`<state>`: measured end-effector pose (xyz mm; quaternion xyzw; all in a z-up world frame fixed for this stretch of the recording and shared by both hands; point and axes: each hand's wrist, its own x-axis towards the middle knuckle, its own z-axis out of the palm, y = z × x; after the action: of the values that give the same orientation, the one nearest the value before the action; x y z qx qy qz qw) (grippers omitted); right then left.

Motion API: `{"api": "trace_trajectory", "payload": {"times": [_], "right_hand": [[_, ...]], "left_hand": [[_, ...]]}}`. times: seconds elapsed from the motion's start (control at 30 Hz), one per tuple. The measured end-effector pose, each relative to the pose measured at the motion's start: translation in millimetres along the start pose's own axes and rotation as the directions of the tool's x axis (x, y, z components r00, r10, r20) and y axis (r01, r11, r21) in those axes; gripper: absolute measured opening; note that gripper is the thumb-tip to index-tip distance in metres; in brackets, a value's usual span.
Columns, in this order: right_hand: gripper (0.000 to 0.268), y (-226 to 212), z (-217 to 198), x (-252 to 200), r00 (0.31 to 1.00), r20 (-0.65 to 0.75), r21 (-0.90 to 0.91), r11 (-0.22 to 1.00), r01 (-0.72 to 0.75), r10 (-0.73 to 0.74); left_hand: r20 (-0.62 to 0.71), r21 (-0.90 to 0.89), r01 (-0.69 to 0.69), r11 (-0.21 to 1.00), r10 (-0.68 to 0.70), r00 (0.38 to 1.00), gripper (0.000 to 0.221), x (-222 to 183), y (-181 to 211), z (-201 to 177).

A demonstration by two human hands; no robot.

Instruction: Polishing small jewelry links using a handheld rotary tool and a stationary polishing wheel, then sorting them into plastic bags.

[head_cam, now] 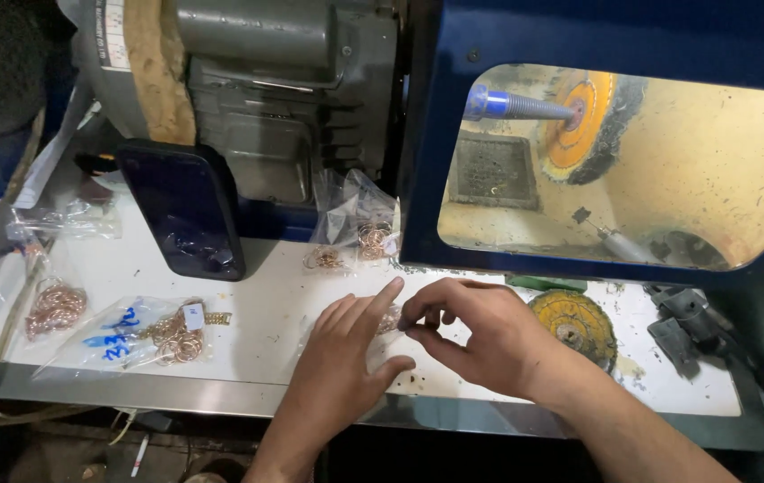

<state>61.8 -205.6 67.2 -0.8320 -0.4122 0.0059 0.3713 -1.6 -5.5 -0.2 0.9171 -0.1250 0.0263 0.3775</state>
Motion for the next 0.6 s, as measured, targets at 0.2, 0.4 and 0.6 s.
{"api": "trace_trajectory", "payload": {"times": [0.2,0.4,0.6], "right_hand": [[0.008,-40.4,-25.5,20.0,0.945,-0.067,-0.004,0.947,0.320,-0.320],[0.033,-30.3,-25.0,10.4,0.986,-0.002,-0.016,0.985,0.169,-0.169],[0.007,-42.5,-15.8,19.5,0.951,-0.122,-0.146,0.953,0.265,-0.283]], "left_hand": [[-0.149,-0.333,0.082,0.939,-0.138,0.979,0.072,-4.7,21.0,-8.5],[-0.160,-0.797,0.080,0.598,-0.338,0.928,0.085,-0.2,30.1,-3.8],[-0.260,-0.717,0.009,0.697,-0.280,0.924,0.086,-9.3,33.0,-0.3]]}}
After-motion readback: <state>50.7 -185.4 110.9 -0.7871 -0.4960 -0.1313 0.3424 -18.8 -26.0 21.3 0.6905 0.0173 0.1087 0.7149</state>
